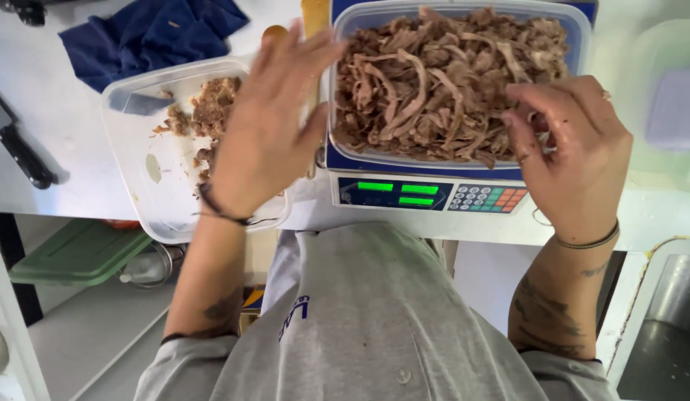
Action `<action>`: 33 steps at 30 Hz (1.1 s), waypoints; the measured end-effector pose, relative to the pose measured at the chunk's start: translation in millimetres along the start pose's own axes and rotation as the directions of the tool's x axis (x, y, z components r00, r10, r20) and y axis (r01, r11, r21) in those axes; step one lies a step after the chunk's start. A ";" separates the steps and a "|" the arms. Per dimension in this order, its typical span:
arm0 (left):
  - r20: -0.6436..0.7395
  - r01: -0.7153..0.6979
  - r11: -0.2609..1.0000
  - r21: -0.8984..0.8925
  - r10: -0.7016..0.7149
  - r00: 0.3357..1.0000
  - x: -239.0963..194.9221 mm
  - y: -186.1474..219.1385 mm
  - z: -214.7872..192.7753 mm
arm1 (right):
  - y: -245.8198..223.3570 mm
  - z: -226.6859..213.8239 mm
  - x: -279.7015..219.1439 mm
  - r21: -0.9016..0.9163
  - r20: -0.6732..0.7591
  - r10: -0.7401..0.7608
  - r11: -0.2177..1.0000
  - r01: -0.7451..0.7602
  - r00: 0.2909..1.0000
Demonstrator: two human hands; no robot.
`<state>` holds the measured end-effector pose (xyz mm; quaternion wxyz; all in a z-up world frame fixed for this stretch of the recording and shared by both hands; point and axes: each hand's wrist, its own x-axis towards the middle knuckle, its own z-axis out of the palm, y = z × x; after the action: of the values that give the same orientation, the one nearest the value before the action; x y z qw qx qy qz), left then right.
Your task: Shredding cooked meat by hand and placing it into a container on a digital scale
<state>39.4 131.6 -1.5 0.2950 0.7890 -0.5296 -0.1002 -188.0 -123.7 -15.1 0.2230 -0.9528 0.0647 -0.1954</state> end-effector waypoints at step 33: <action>-0.111 0.219 0.880 -0.421 -0.289 0.951 -246.1 -189.1 -73.0 | -260.4 307.1 78.4 0.532 0.720 0.229 0.424 -0.733 0.655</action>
<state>117.5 428.1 -88.7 0.4798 0.7794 -0.3618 -0.1773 16.4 214.8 -123.9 0.6770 -0.6940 0.1900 0.1547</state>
